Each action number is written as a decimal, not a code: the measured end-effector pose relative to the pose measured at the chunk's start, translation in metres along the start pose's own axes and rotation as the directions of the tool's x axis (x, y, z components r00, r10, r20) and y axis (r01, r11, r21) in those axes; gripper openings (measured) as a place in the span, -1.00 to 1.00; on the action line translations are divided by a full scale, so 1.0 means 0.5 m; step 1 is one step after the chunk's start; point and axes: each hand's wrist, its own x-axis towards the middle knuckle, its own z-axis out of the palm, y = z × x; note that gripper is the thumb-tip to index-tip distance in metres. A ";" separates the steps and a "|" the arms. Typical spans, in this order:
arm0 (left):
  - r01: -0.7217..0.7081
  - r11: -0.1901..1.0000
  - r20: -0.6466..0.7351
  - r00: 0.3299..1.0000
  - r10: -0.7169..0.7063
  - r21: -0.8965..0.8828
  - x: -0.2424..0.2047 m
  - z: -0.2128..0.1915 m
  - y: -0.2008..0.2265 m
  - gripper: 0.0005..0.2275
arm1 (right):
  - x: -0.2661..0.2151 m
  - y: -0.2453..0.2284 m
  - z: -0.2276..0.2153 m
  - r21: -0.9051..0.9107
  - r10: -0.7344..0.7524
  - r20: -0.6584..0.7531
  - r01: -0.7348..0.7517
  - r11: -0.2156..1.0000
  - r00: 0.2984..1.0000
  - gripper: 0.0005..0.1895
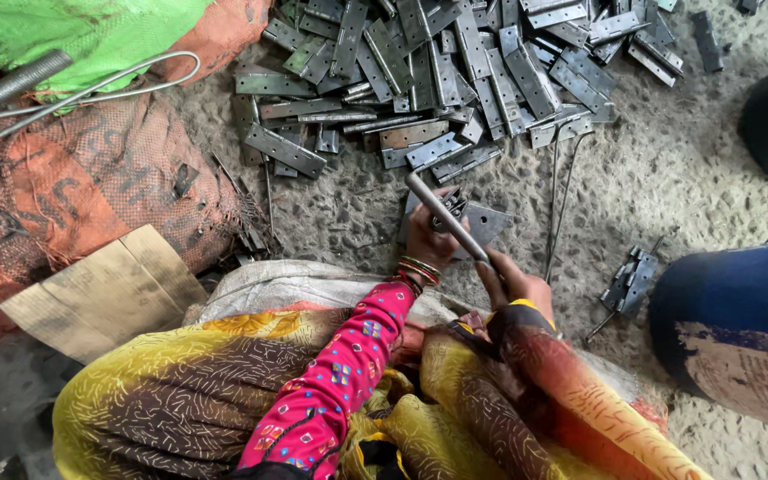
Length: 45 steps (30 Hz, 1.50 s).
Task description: The person sits on the ground and assembles metal hinges by hand. They pick up hinge plates and pins, place the pins into the plates, and use a hammer to secure them. The assembled hinges are then placed into a pile.
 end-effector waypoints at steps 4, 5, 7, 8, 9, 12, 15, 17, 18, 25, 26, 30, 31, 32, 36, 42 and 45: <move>0.066 0.998 -0.003 0.998 -0.067 -0.015 0.004 -0.002 0.003 -0.62 | 0.004 -0.010 -0.062 0.225 0.081 -0.201 -0.035 0.974 0.976 -0.66; 0.052 0.999 0.001 0.999 -0.052 -0.004 0.005 -0.001 0.008 -0.62 | 0.005 -0.010 -0.072 0.327 0.070 -0.248 0.016 0.945 0.966 -0.66; -0.007 0.998 -0.019 1.000 0.008 0.066 0.002 0.000 0.020 -0.60 | 0.011 0.001 -0.085 0.506 0.058 -0.350 0.136 0.852 0.935 -0.67; -0.033 0.994 -0.026 0.999 0.036 0.103 -0.002 -0.001 0.025 -0.59 | 0.017 0.009 -0.080 0.424 0.051 -0.305 0.087 0.902 0.951 -0.68; -0.075 0.990 -0.006 0.997 0.076 0.123 -0.004 -0.002 0.028 -0.59 | 0.026 0.019 -0.067 0.335 0.050 -0.260 0.042 0.941 0.964 -0.69; -0.136 0.978 0.039 0.991 0.132 0.155 -0.006 0.000 0.034 -0.61 | 0.051 0.060 -0.029 0.233 0.132 -0.053 -0.116 0.966 0.990 -0.73; -0.102 0.983 0.054 0.994 0.095 0.154 -0.004 -0.004 0.037 -0.64 | 0.041 0.110 -0.012 0.277 0.284 -0.003 -0.272 0.922 0.959 -0.72; -0.112 0.983 0.071 0.992 0.103 0.143 -0.007 -0.005 0.036 -0.63 | 0.011 0.153 0.001 0.248 0.330 -0.050 -0.309 0.918 0.943 -0.70; -0.111 0.984 0.067 0.993 0.102 0.143 -0.004 -0.004 0.037 -0.63 | 0.015 0.177 0.016 0.196 0.294 -0.092 -0.273 0.942 0.951 -0.70; 0.171 0.977 0.015 0.985 -0.170 -0.125 0.008 0.001 0.013 -0.68 | -0.003 0.276 0.063 -0.359 0.297 -0.058 -0.298 0.885 0.953 -0.59; 0.230 0.956 0.008 0.973 -0.232 -0.181 0.006 -0.001 0.002 -0.68 | -0.004 0.269 0.059 -0.339 0.191 -0.084 -0.208 0.918 0.978 -0.58; 0.621 0.645 0.103 0.751 -0.652 -0.445 0.024 -0.015 -0.034 -0.78 | 0.043 0.214 0.035 0.187 0.142 0.076 -0.155 0.970 0.987 -0.47; 0.649 0.450 0.212 0.684 -0.698 -0.613 0.024 -0.018 -0.031 -0.77 | 0.059 0.197 0.039 0.411 0.176 0.208 -0.249 0.877 0.962 -0.44; 0.646 0.219 0.337 0.620 -0.708 -0.731 0.028 -0.019 -0.024 -0.75 | 0.080 0.182 0.047 0.555 0.219 0.319 -0.369 0.746 0.922 -0.44; 0.763 0.086 0.523 0.515 -0.679 -0.641 0.030 -0.033 0.059 -0.77 | 0.091 0.143 0.075 0.811 0.111 0.547 -0.558 0.176 0.830 -0.45; 0.807 0.237 0.509 0.538 -0.672 -0.541 0.038 -0.041 0.204 -0.63 | 0.031 0.063 0.014 0.881 0.208 0.463 -0.422 -0.213 0.862 -0.44; 0.806 0.174 0.690 0.579 -0.435 -0.566 0.038 -0.035 0.249 -0.59 | 0.017 0.029 -0.096 0.894 0.298 0.399 -0.296 -0.337 0.867 -0.47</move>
